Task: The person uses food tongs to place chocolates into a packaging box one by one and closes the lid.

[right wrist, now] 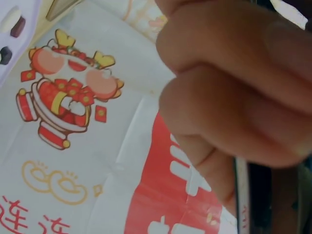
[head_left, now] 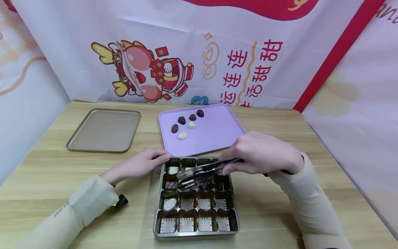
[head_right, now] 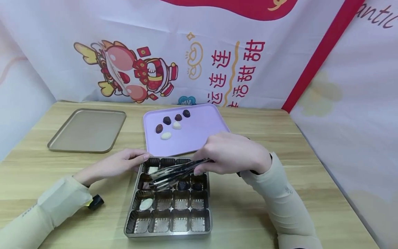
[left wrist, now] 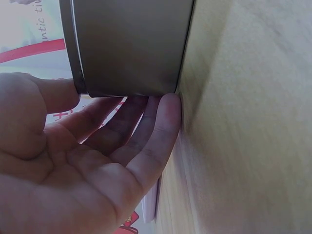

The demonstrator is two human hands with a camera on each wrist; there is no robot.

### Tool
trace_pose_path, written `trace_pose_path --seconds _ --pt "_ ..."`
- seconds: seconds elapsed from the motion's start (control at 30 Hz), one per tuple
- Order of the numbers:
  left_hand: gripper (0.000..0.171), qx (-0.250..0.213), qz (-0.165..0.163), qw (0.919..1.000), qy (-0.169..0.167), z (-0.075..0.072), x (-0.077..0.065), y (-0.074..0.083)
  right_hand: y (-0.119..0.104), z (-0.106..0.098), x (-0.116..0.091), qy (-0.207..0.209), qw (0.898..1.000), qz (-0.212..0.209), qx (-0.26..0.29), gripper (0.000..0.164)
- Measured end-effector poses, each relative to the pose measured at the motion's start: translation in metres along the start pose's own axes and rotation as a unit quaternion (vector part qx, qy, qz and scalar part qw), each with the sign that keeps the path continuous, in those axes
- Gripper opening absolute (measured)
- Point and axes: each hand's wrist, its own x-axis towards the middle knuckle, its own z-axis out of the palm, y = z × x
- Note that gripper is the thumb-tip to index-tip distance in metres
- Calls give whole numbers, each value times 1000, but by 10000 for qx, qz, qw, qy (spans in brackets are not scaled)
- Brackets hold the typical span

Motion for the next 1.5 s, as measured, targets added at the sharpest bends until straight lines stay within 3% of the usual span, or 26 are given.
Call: trace_pose_path --seconds 0.27,0.57,1.2,1.5 --pt "31 226 98 9997 -12 -5 4 3 -9 2 1 -240 9995 -174 -92 29" --pt "31 1 40 10000 -21 -4 0 2 -7 6 7 -530 9985 -111 68 35" --pt "33 -46 46 9999 -85 -3 1 -1 9 16 12 -852 9943 26 633 45" --pt "34 35 -43 10000 -66 -2 2 -1 19 21 14 -821 9928 18 868 38"
